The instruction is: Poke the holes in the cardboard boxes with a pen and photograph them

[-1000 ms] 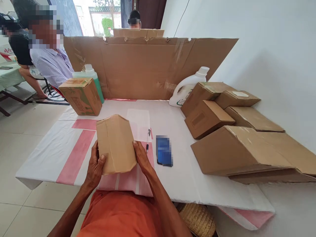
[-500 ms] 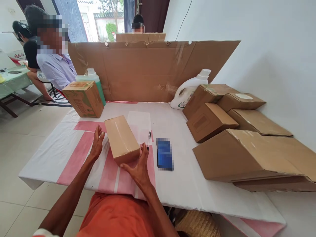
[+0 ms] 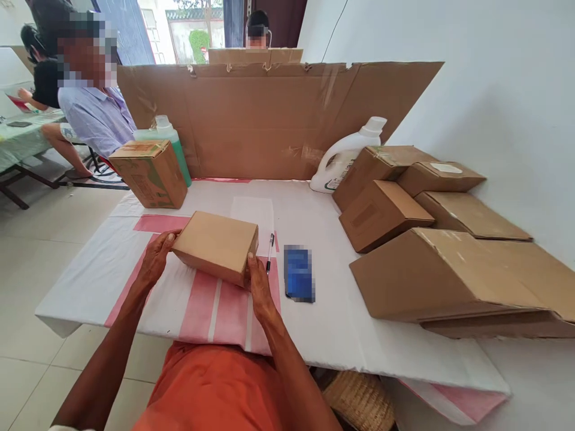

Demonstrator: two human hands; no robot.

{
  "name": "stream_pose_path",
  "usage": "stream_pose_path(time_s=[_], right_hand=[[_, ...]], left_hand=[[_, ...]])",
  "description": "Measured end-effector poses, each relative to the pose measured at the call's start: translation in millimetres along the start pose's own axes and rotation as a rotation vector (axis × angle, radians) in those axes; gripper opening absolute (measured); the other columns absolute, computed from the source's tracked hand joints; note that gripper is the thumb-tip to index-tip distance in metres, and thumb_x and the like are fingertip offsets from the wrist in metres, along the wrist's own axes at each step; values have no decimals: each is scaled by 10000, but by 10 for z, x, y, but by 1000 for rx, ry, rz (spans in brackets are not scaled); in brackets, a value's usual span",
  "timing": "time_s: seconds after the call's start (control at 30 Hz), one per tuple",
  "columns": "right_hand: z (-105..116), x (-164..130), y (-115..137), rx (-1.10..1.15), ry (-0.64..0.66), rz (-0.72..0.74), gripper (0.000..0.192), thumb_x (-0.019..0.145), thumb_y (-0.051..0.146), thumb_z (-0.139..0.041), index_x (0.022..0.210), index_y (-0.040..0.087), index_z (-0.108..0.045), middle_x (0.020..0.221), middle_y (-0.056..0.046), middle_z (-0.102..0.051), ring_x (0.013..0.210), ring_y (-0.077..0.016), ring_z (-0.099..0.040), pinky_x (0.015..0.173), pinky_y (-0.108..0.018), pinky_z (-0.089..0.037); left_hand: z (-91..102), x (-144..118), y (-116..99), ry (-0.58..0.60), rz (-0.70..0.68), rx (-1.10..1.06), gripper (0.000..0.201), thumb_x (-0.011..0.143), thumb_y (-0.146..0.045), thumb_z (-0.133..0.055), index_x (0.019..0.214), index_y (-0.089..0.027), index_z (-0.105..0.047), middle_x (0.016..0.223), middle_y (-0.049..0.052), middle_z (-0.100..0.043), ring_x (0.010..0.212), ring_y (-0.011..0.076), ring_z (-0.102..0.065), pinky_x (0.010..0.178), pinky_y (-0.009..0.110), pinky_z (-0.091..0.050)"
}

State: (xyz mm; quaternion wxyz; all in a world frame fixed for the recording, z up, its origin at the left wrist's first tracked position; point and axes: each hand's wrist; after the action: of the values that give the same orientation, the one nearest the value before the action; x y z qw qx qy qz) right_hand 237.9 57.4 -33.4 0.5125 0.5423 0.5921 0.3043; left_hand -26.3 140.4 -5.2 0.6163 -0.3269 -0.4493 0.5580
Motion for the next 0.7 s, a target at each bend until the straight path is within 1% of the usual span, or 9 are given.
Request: stream_pose_path(time_s=[0.07, 0.17, 0.27, 0.33, 0.37, 0.43, 0.53, 0.6, 0.7], right_hand=[[-43, -16, 51, 24, 29, -67, 863, 871, 893, -648, 1467, 269, -670, 1384, -126, -765, 1359, -387, -657, 960, -512, -643], [-72, -60, 102, 91, 115, -131, 994, 808, 995, -600, 1507, 289, -647, 1313, -124, -789, 1266, -372, -706, 829, -467, -680], [-37, -86, 177, 145, 250, -136, 1068, 797, 1047, -520, 1553, 298, -604, 1327, -136, -783, 1251, -356, -714, 777, -435, -699], [7, -92, 225, 162, 330, -140, 1070, 805, 1055, -484, 1523, 277, -631, 1321, -150, -786, 1224, -352, -729, 755, -423, -708], [31, -93, 242, 166, 342, -140, 1047, 812, 1045, -497, 1492, 264, -655, 1309, -155, -790, 1194, -348, -744, 741, -414, -710], [73, -92, 253, 162, 309, -123, 924, 841, 960, -618, 1416, 241, -699, 1271, -153, -800, 1103, -327, -784, 710, -382, -707], [117, -63, 227, 98, 214, -84, 726, 838, 756, -820, 1300, 204, -731, 1174, -140, -814, 925, -281, -825, 652, -331, -684], [141, -6, 202, 46, 168, -52, 703, 827, 736, -842, 1243, 181, -726, 1086, -133, -815, 810, -260, -823, 621, -328, -668], [187, 143, 188, 11, 82, 9, 720, 837, 802, -786, 1192, 180, -702, 969, -110, -804, 722, -257, -806, 605, -356, -662]], left_hand=[[55, -92, -69, -32, -3, 4, 635, 1007, -703, -522, 1300, -189, -753, 1353, 163, -749, 1274, 334, -678, 1040, 477, -548], [111, -220, -223, -80, -65, 3, 617, 1024, -690, -510, 1323, -210, -757, 1358, 144, -732, 1288, 323, -657, 1065, 473, -529], [189, -295, -438, -105, -221, 49, 569, 1029, -659, -553, 1355, -243, -761, 1302, 113, -726, 1198, 297, -667, 1053, 462, -529], [235, -312, -570, -90, -328, 93, 579, 1026, -649, -582, 1423, -254, -732, 1271, 103, -713, 1164, 285, -664, 1057, 462, -538], [249, -315, -621, -70, -368, 113, 600, 1024, -651, -591, 1460, -255, -710, 1264, 101, -705, 1166, 284, -659, 1071, 467, -540], [249, -319, -685, -26, -417, 139, 652, 1014, -669, -603, 1515, -256, -669, 1258, 101, -686, 1174, 287, -650, 1087, 478, -544], [193, -334, -704, 16, -410, 133, 677, 1010, -692, -590, 1546, -281, -646, 1254, 99, -658, 1162, 287, -641, 1038, 456, -564], [140, -339, -694, 26, -397, 108, 663, 1024, -693, -564, 1546, -294, -650, 1250, 99, -650, 1149, 286, -635, 1010, 437, -569], [56, -285, -667, 46, -397, 127, 606, 1055, -668, -530, 1502, -292, -691, 1177, 94, -662, 1129, 286, -625, 1050, 460, -552]])
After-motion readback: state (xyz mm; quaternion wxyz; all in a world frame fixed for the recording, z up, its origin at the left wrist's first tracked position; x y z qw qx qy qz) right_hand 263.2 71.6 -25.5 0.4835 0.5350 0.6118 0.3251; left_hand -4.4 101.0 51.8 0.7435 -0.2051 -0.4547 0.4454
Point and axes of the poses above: each hand's wrist, its own x-axis towards the middle knuckle, its own z-axis out of the back of the hand, y = z × x
